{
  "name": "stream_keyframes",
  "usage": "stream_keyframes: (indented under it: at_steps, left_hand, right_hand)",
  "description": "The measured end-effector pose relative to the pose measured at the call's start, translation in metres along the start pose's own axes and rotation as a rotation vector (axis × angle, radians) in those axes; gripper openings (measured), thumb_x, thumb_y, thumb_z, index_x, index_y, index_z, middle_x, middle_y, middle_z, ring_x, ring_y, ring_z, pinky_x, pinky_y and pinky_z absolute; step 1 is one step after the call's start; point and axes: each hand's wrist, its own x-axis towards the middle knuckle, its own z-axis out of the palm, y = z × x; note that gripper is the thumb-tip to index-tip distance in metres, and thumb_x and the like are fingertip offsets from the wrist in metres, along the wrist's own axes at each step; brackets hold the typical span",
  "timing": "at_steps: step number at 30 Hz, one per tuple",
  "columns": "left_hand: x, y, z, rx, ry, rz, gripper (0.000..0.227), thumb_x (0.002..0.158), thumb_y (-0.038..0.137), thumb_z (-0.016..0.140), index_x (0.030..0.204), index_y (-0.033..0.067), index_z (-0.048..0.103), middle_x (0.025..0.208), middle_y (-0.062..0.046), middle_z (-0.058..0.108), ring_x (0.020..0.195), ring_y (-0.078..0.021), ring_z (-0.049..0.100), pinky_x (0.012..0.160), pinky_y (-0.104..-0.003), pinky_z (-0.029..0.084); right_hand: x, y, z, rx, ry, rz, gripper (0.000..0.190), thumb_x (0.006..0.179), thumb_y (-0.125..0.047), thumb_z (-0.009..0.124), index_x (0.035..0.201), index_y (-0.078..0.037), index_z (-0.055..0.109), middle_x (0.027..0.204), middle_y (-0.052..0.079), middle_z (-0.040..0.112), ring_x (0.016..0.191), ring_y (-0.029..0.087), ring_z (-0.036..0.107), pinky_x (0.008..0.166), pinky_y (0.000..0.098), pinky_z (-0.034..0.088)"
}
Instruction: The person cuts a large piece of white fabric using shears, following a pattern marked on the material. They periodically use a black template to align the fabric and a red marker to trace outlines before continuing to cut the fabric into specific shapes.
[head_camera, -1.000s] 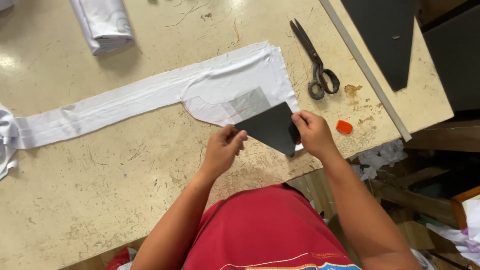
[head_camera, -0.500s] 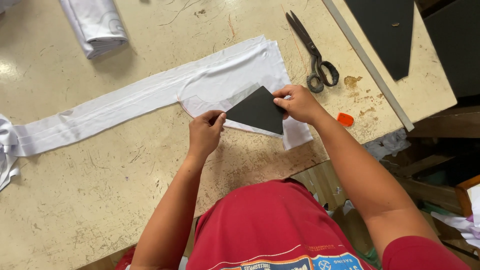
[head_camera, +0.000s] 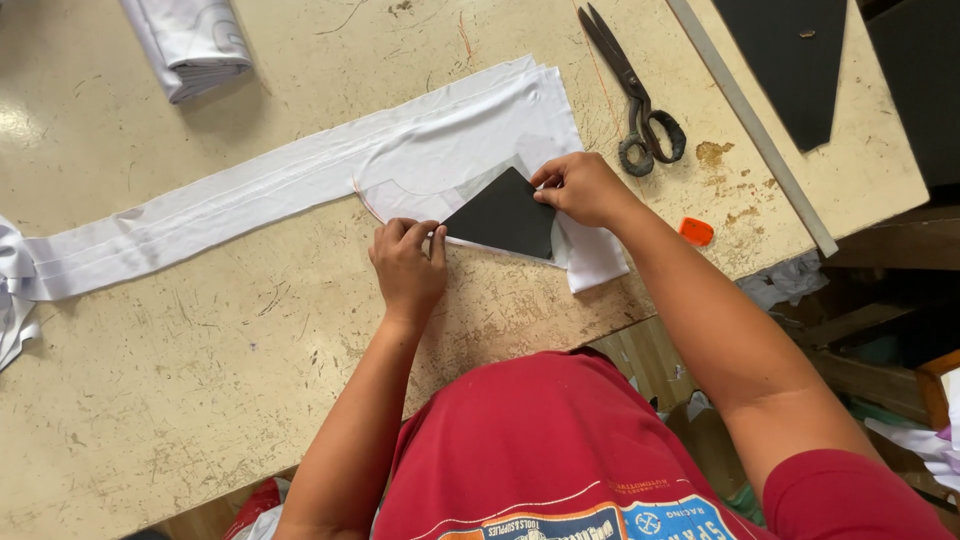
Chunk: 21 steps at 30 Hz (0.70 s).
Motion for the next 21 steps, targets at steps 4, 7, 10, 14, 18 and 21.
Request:
stream_keyframes:
  at_steps: [4,7,10,14,18,21]
  left_hand:
    - [-0.004,-0.004,0.001,-0.011,0.035,0.047,0.015,0.100,0.027,0.071,0.096,0.0159,0.079,0.091,-0.003,0.061,0.090,-0.0210,0.058,0.078,-0.036,0.045]
    - [-0.007,-0.007,0.002,-0.005,0.058,0.089,0.012,0.098,0.027,0.073,0.094,0.0175,0.078,0.089,-0.001,0.058,0.088,-0.0195,0.057,0.077,-0.035,0.043]
    - [-0.007,-0.008,0.004,0.016,0.082,0.121,0.008,0.096,0.027,0.075,0.091,0.0202,0.076,0.088,0.002,0.056,0.085,-0.0178,0.055,0.075,-0.034,0.041]
    - [-0.007,-0.007,-0.002,0.006,0.055,0.152,0.014,0.092,0.035,0.078,0.094,0.0214,0.076,0.090,0.003,0.057,0.087,-0.0168,0.056,0.077,-0.034,0.040]
    - [-0.008,-0.017,0.004,0.001,0.053,0.191,0.019,0.088,0.038,0.082,0.097,0.0220,0.076,0.094,0.001,0.057,0.089,-0.0170,0.055,0.078,-0.034,0.040]
    - [-0.009,-0.019,0.004,0.014,0.045,0.188,0.020,0.089,0.040,0.081,0.099,0.0231,0.077,0.094,0.001,0.058,0.090,-0.0167,0.055,0.079,-0.034,0.040]
  right_hand:
    - [0.000,-0.004,0.002,-0.052,0.003,-0.027,0.020,0.084,-0.014,0.080,0.103,-0.017,0.081,0.082,0.006,0.076,0.074,0.021,0.074,0.068,0.0337,0.060]
    - [0.000,-0.005,0.004,-0.098,0.011,-0.057,0.020,0.084,-0.014,0.081,0.104,-0.016,0.081,0.082,0.008,0.077,0.077,0.025,0.074,0.070,0.0366,0.060]
    - [-0.001,-0.007,0.004,-0.125,0.012,-0.077,0.019,0.085,-0.014,0.080,0.104,-0.016,0.081,0.083,0.008,0.077,0.079,0.027,0.075,0.073,0.0386,0.060]
    - [-0.003,-0.009,0.005,-0.163,0.020,-0.093,0.017,0.085,-0.014,0.079,0.102,-0.016,0.080,0.083,0.007,0.077,0.082,0.028,0.075,0.076,0.0401,0.060]
    - [-0.004,-0.011,0.005,-0.177,0.024,-0.097,0.016,0.085,-0.015,0.079,0.101,-0.019,0.080,0.082,0.005,0.077,0.084,0.027,0.075,0.077,0.0399,0.059]
    - [-0.004,-0.014,0.002,-0.240,0.017,-0.107,0.017,0.084,-0.016,0.080,0.101,-0.018,0.079,0.082,0.005,0.077,0.084,0.028,0.075,0.079,0.0409,0.059]
